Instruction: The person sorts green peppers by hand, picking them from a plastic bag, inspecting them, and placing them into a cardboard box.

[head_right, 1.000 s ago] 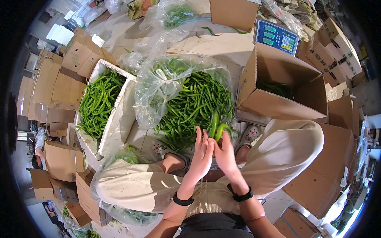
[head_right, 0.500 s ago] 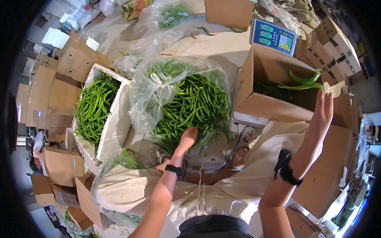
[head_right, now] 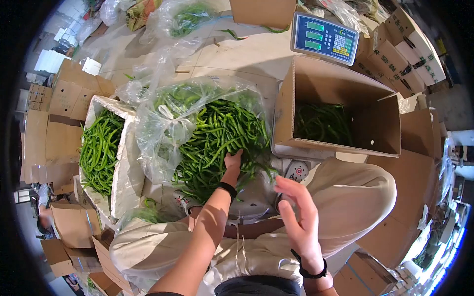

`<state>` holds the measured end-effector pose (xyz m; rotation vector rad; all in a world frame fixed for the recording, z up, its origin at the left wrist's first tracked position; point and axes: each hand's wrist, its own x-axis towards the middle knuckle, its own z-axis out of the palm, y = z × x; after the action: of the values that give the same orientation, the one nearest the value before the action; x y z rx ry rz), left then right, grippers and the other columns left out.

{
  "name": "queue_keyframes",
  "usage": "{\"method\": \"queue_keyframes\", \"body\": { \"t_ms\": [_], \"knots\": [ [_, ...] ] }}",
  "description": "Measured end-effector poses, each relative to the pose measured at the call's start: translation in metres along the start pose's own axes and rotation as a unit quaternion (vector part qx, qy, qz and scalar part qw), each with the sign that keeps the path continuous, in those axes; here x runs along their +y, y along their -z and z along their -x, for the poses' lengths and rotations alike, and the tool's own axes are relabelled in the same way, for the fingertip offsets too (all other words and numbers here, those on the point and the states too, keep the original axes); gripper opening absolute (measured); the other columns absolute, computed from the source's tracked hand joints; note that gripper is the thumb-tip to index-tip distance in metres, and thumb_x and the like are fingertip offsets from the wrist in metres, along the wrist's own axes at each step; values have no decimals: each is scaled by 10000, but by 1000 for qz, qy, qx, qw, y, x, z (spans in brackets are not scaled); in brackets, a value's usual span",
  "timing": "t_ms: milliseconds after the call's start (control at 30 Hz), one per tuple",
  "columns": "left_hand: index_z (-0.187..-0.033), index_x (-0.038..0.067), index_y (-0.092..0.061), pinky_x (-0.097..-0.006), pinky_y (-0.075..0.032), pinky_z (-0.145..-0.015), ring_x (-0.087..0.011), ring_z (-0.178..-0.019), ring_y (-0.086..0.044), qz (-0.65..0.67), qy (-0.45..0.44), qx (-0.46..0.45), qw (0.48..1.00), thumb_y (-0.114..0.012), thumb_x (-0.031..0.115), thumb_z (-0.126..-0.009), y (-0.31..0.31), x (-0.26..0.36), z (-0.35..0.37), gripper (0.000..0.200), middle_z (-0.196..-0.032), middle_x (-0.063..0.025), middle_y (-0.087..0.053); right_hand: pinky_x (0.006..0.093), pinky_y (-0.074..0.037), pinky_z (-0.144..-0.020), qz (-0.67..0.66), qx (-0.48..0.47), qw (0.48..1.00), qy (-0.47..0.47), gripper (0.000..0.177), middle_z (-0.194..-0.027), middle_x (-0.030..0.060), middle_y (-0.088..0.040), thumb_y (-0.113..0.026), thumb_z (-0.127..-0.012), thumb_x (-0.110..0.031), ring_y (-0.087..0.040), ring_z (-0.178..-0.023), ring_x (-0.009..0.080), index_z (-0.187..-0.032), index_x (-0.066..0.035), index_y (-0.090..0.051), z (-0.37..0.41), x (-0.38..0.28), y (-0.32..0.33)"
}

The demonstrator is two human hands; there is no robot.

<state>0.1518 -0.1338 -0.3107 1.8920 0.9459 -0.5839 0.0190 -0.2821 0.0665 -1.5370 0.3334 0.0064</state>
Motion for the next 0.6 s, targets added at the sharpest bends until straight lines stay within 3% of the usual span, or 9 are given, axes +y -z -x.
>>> {"method": "queue_keyframes", "body": {
  "t_ms": [133,233,333,433,533,600],
  "knots": [
    [-1303,-76,-436,-374,-449,-914,-324,-1117,-549,23,7,-37,999,-779,343,-679,-12,-7,-21,826,-1242,-218,-535,312,-389,-972,14,-3,1000,14,270,-1215,156,-532,-459,-881,21,-521,-1119,212,-1134,31,-554,-7,14,4],
    [-1271,-67,-463,-375,-436,-923,-298,-1093,-560,118,18,-124,985,-796,290,-655,-13,-8,-23,786,-1203,-188,-565,306,-391,-964,22,7,1000,18,258,-1208,151,-539,-464,-877,23,-525,-1112,206,-1112,26,-571,-13,13,7],
    [-1227,-50,-484,-378,-424,-932,-261,-1066,-567,188,83,-150,967,-799,245,-642,-18,-5,-23,727,-1165,-152,-590,302,-391,-958,11,11,1000,10,254,-1201,147,-547,-462,-876,26,-525,-1113,206,-1104,25,-576,-15,11,8],
    [-1201,-24,-491,-370,-438,-861,-247,-984,-573,185,36,-158,969,-797,224,-619,-19,-1,-6,702,-1098,-125,-607,304,-389,-960,2,7,1000,-1,253,-1199,151,-548,-463,-878,23,-526,-1114,210,-1104,21,-578,-14,13,9],
    [-1132,0,-518,-348,-430,-788,-220,-884,-554,173,20,-256,951,-772,203,-626,-5,6,2,601,-1011,-87,-606,306,-388,-961,16,-1,1000,6,246,-1195,149,-550,-466,-881,18,-526,-1117,209,-1097,17,-582,-11,18,9],
    [-1144,72,-498,-302,-380,-699,-184,-764,-482,173,-14,-303,937,-754,231,-637,1,12,9,590,-895,-47,-559,307,-387,-962,12,-1,1000,2,240,-1187,148,-555,-467,-882,15,-526,-1118,211,-1091,14,-586,-11,18,6]
  ]
}}
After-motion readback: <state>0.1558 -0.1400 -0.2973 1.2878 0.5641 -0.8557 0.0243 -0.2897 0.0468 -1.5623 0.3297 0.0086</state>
